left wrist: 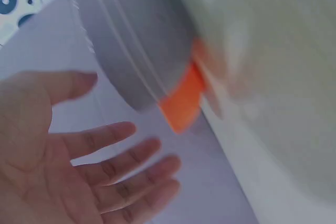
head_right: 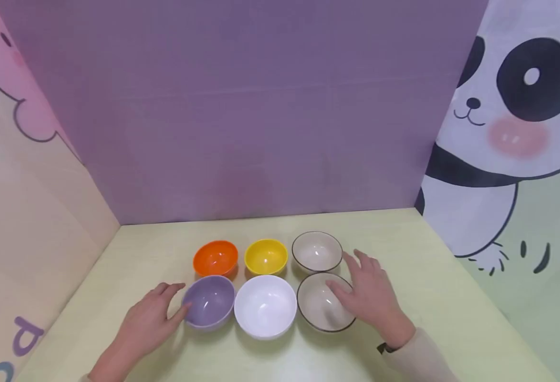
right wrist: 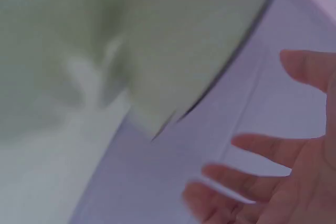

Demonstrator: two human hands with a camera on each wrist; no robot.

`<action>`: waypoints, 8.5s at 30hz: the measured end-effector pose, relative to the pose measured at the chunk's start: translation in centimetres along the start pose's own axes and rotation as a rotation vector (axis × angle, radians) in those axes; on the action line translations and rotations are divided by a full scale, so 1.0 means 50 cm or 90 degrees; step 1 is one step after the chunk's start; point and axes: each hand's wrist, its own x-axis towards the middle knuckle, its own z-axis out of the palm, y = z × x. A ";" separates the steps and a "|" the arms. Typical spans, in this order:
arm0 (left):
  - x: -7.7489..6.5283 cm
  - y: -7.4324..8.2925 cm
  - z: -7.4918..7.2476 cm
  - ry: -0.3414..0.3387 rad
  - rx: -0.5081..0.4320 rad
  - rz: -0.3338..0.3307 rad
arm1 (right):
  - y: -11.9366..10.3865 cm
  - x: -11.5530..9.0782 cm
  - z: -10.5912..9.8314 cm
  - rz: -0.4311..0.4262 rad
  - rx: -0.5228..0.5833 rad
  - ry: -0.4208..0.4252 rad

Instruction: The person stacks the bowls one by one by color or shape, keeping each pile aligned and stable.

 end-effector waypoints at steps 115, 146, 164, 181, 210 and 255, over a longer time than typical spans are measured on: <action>0.049 0.184 0.042 -0.099 -0.126 0.087 | -0.105 0.013 -0.013 -0.001 0.204 -0.047; 0.049 0.201 0.050 -0.143 -0.147 0.069 | -0.045 -0.002 -0.031 0.035 0.181 -0.032; 0.048 0.202 0.057 -0.156 -0.144 0.074 | -0.020 -0.009 -0.017 0.042 0.163 -0.029; 0.046 0.217 0.056 -0.159 -0.191 0.084 | -0.008 0.009 -0.005 0.047 0.171 -0.052; 0.066 0.248 0.070 -0.246 -0.332 0.043 | -0.036 0.010 0.020 0.062 0.199 -0.069; 0.068 0.287 0.110 -0.171 -0.111 0.098 | -0.046 0.006 0.062 0.027 0.193 -0.041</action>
